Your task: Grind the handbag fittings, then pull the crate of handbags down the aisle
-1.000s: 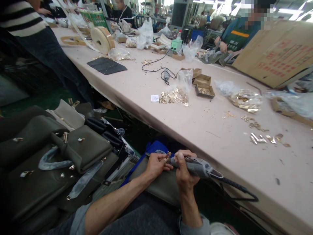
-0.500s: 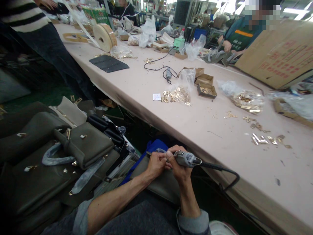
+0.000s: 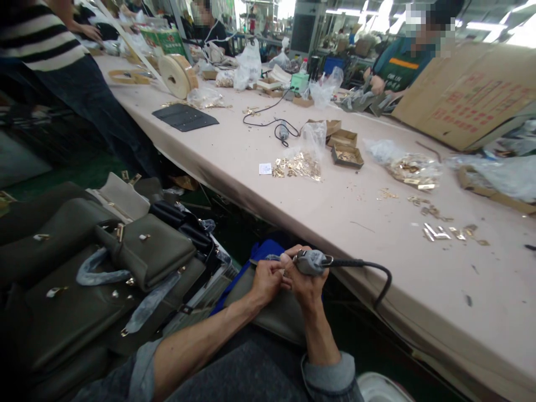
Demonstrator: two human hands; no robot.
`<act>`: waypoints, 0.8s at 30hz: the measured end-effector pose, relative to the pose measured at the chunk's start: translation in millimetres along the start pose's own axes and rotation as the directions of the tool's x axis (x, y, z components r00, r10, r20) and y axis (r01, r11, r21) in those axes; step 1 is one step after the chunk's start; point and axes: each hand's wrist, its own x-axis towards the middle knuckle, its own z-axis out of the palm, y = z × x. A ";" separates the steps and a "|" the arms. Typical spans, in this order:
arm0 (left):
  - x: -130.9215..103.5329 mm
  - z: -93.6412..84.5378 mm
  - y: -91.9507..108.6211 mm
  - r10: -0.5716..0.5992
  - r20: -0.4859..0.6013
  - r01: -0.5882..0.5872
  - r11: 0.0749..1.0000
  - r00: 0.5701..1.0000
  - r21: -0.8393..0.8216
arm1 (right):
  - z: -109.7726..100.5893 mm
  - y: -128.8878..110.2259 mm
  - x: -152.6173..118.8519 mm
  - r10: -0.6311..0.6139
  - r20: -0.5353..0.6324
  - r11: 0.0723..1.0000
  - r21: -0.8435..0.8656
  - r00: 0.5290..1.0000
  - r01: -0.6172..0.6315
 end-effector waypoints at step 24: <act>-11.8 3.2 4.7 -0.081 -0.009 0.080 0.991 0.997 -0.107 | -94.2 -62.5 68.2 0.248 -0.713 0.866 0.467 0.656 0.181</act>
